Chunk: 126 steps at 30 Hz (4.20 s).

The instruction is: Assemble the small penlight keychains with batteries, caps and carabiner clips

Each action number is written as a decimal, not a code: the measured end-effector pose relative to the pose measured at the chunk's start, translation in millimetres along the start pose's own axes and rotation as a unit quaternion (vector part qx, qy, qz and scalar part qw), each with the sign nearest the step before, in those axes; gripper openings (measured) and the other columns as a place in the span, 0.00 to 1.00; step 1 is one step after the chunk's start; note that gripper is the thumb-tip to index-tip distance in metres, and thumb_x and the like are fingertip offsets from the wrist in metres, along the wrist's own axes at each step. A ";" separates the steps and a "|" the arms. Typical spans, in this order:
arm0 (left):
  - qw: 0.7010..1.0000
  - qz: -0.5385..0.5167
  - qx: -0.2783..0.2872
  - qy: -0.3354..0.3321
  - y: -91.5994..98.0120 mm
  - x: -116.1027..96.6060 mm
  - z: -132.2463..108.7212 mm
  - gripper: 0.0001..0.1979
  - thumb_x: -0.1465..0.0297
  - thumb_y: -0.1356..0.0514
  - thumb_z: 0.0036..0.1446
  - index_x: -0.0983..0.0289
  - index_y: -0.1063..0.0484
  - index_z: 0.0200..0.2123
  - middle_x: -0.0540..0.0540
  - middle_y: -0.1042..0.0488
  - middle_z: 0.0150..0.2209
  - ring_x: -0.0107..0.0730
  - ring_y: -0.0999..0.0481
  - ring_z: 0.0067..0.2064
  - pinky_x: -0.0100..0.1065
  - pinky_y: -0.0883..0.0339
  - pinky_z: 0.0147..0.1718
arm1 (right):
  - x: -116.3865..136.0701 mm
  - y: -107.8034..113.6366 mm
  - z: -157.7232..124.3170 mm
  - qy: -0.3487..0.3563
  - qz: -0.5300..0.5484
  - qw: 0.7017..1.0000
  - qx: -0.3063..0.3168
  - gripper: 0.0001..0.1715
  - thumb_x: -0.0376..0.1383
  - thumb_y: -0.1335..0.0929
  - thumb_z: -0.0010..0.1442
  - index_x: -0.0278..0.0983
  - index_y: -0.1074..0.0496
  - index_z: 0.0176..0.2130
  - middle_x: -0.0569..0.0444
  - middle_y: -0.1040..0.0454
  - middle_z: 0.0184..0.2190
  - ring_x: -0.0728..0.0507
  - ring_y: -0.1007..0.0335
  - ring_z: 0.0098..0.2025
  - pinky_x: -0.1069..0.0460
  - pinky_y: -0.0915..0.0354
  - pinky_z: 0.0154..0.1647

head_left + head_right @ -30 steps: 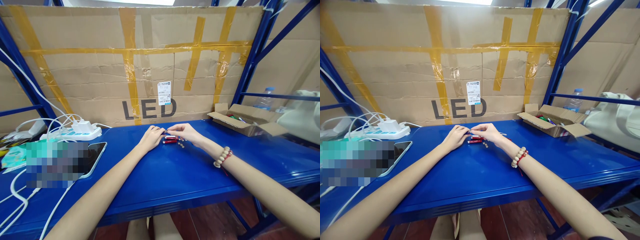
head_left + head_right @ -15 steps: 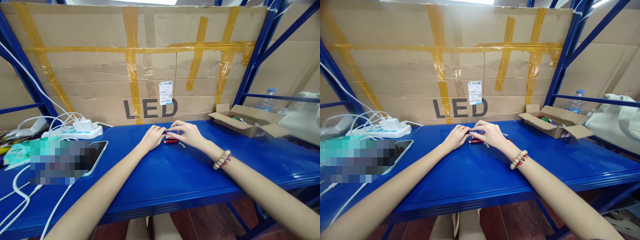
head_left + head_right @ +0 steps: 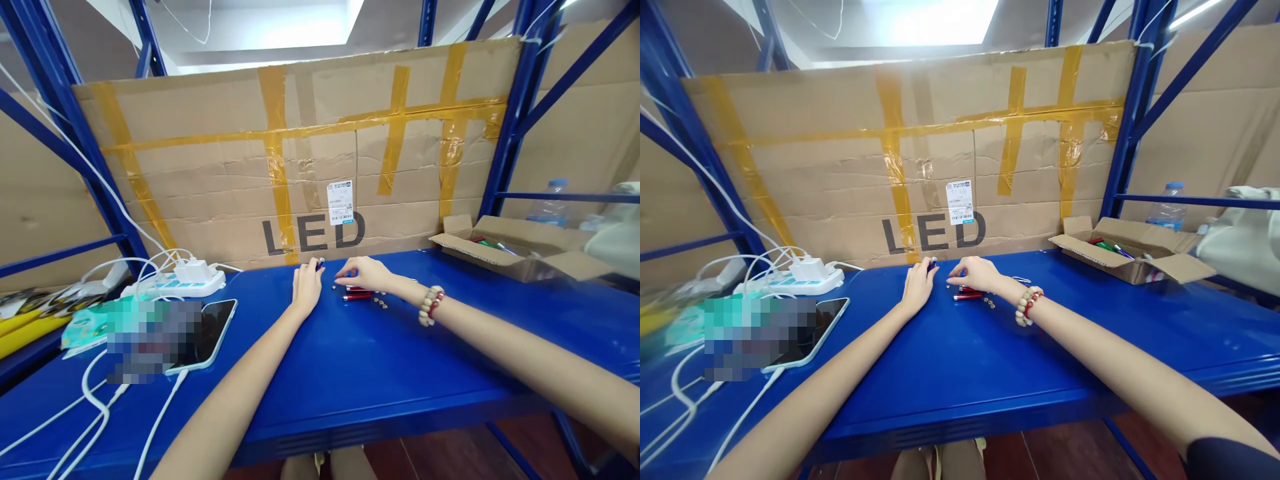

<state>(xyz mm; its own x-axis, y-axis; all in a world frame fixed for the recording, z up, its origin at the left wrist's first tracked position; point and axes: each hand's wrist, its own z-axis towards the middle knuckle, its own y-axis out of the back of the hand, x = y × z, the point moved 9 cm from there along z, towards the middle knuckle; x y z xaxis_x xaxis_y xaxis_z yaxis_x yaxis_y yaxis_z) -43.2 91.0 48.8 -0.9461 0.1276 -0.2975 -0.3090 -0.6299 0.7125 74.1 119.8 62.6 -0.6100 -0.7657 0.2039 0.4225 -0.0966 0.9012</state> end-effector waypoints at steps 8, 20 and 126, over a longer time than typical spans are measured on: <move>0.999 0.000 0.004 -0.039 -1.8 -9.7 -0.3 0.05 0.69 0.52 0.61 0.62 0.38 0.35 0.56 0.27 0.35 0.37 0.28 0.39 0.38 0.39 0.40 | 4.9 -29.8 20.0 -0.021 0.004 0.995 0.097 0.08 0.42 0.29 0.47 0.42 0.22 0.28 0.56 0.22 0.29 0.46 0.28 0.33 0.55 0.42 0.30; 0.998 0.011 0.038 -0.048 -3.4 -15.8 -2.0 0.05 0.68 0.51 0.61 0.63 0.39 0.37 0.56 0.27 0.36 0.36 0.28 0.40 0.37 0.39 0.40 | 1.4 -36.4 20.3 -0.052 -0.040 0.985 0.159 0.13 0.45 0.30 0.49 0.39 0.25 0.23 0.52 0.23 0.27 0.42 0.29 0.34 0.42 0.49 0.47; 0.976 0.044 0.046 -0.210 -3.7 -55.6 -16.4 0.15 0.66 0.56 0.63 0.65 0.33 0.41 0.57 0.27 0.41 0.36 0.30 0.43 0.36 0.40 0.43 | -21.9 53.7 -26.9 -0.055 0.210 0.960 -0.176 0.18 0.46 0.31 0.49 0.34 0.23 0.31 0.50 0.22 0.28 0.46 0.29 0.28 0.53 0.34 0.28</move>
<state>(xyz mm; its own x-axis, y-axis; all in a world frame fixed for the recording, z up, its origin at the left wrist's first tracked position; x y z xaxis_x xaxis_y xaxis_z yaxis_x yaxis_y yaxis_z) 12.2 73.7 52.3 -0.9200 0.3899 0.0401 -0.2135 -0.5841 0.7831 128.2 114.2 96.2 -0.3947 -0.7144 0.5777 0.8354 -0.0173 0.5493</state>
